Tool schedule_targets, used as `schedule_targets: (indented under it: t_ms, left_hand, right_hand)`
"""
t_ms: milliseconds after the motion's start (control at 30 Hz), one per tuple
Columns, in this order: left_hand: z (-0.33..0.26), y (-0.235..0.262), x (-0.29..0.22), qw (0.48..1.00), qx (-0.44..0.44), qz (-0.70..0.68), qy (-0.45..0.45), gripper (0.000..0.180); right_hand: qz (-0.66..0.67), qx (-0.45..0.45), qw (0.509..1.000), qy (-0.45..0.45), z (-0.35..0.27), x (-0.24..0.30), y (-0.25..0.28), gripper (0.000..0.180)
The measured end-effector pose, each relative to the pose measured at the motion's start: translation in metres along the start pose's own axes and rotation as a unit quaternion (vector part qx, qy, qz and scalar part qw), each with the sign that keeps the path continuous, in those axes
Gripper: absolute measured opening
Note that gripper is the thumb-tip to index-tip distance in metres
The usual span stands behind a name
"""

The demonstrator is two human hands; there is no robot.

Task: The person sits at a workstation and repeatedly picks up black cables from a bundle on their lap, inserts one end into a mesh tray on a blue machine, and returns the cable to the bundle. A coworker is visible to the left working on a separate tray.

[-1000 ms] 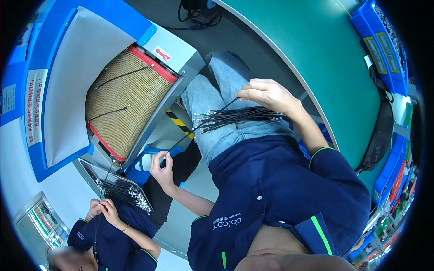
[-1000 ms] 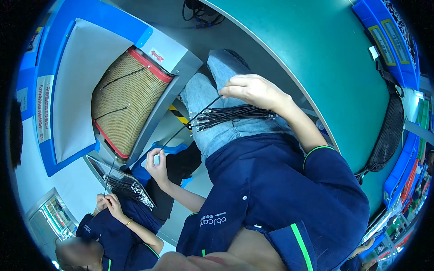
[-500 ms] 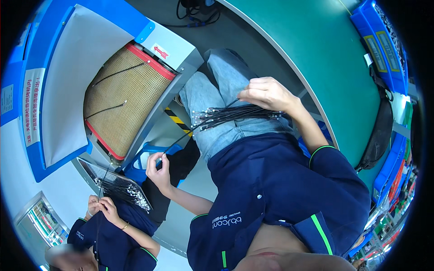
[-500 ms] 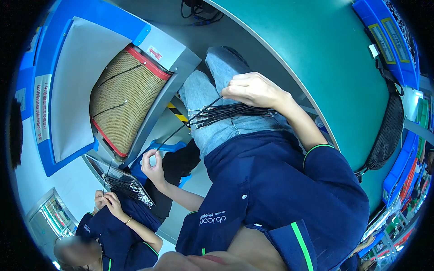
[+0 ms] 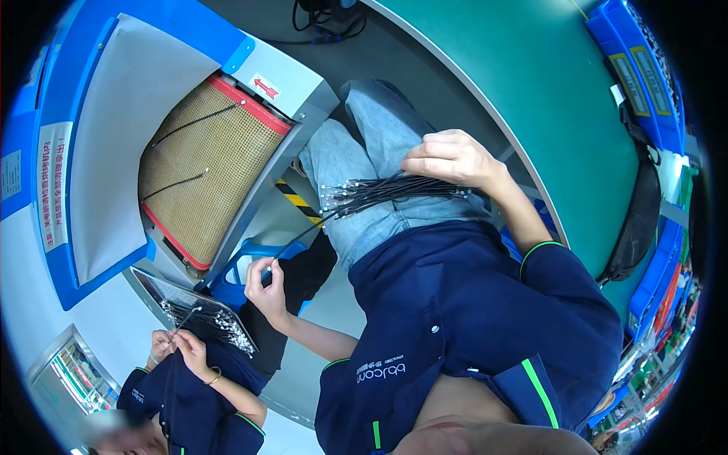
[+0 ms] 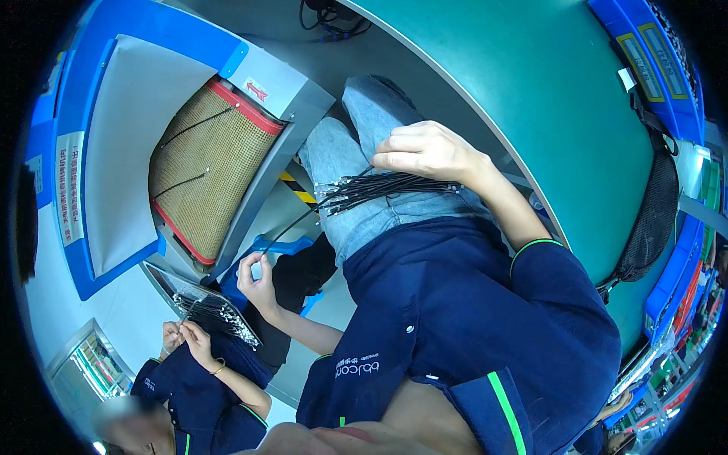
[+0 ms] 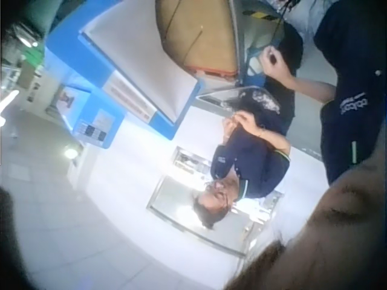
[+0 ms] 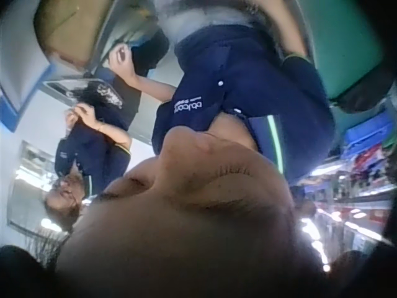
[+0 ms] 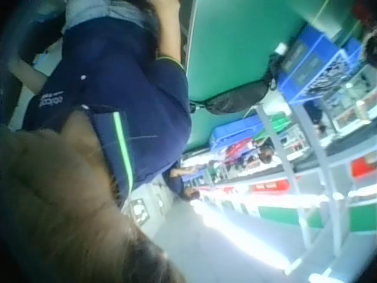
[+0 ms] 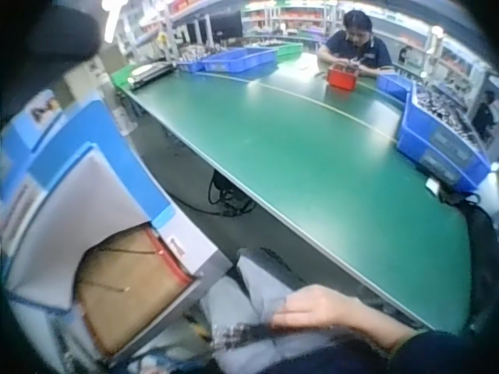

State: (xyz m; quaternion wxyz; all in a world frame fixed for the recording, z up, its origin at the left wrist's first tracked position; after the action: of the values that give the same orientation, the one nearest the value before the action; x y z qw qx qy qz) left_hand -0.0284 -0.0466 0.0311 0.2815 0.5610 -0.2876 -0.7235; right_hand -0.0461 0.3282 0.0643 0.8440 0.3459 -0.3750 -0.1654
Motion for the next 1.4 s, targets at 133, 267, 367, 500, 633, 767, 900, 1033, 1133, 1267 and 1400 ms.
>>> schedule_targets:
  t_ms: [133,267,367,500,633,767,900,1033,1133,1267,1400]
  left_hand:
    - [0.0,0.002,0.001,1.0,-0.004,0.0,-0.005,0.007]
    - [0.0,0.003,0.002,1.0,-0.004,-0.002,-0.002,0.006]
    - [0.0,0.002,0.001,1.0,-0.002,0.003,-0.001,0.006]
    - [0.001,0.001,-0.001,1.0,-0.002,0.011,-0.007,0.007]
    - [0.002,0.002,0.0,1.0,-0.012,0.01,-0.009,0.007]
    - [-0.001,0.005,0.001,1.0,-0.016,0.02,-0.009,0.007]
    - [0.02,-0.005,0.001,0.999,0.007,0.011,-0.032,0.007]
    - [0.017,0.003,0.004,0.999,0.001,0.028,-0.023,0.008]
    - [0.028,0.004,0.006,0.999,-0.001,0.018,-0.043,0.011]
    - [0.059,0.005,0.024,0.998,0.009,0.025,-0.06,0.01]
    - [0.113,0.013,0.046,0.997,-0.003,0.063,-0.055,0.009]
  right_hand:
    - [0.045,-0.011,0.998,-0.038,-0.001,-0.004,-0.005,0.017]
    - [0.073,0.0,0.994,-0.079,-0.001,-0.005,-0.006,0.012]
    - [0.079,0.014,0.993,-0.084,-0.002,-0.005,-0.007,0.012]
    - [0.099,0.021,0.989,-0.108,-0.005,-0.008,-0.01,0.01]
    - [0.132,0.04,0.982,-0.127,-0.005,-0.01,-0.013,0.009]
    - [0.158,0.059,0.979,-0.114,-0.006,-0.012,-0.02,0.01]
    - [0.151,0.055,0.978,-0.13,-0.012,-0.015,-0.012,0.009]
    - [0.135,0.035,0.987,-0.077,-0.003,-0.014,-0.014,0.009]
    - [0.102,0.024,0.993,-0.06,0.002,-0.016,-0.017,0.01]
    - [0.082,0.02,0.995,-0.059,0.015,-0.02,-0.03,0.013]
    - [0.05,-0.025,0.996,-0.072,0.044,-0.03,-0.051,0.013]
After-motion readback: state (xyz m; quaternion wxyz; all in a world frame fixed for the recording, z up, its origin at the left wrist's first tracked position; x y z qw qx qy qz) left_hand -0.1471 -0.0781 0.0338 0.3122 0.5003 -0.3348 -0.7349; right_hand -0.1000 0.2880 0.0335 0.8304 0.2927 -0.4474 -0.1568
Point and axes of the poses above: each hand's wrist, its own z-axis towards the middle knuckle, its own y-axis out of the back of the hand, x = y × z, the point moved 5 cm from there along z, towards the middle knuckle, and after that the axes turned 3 degrees about -y, right-handed, at the moved point
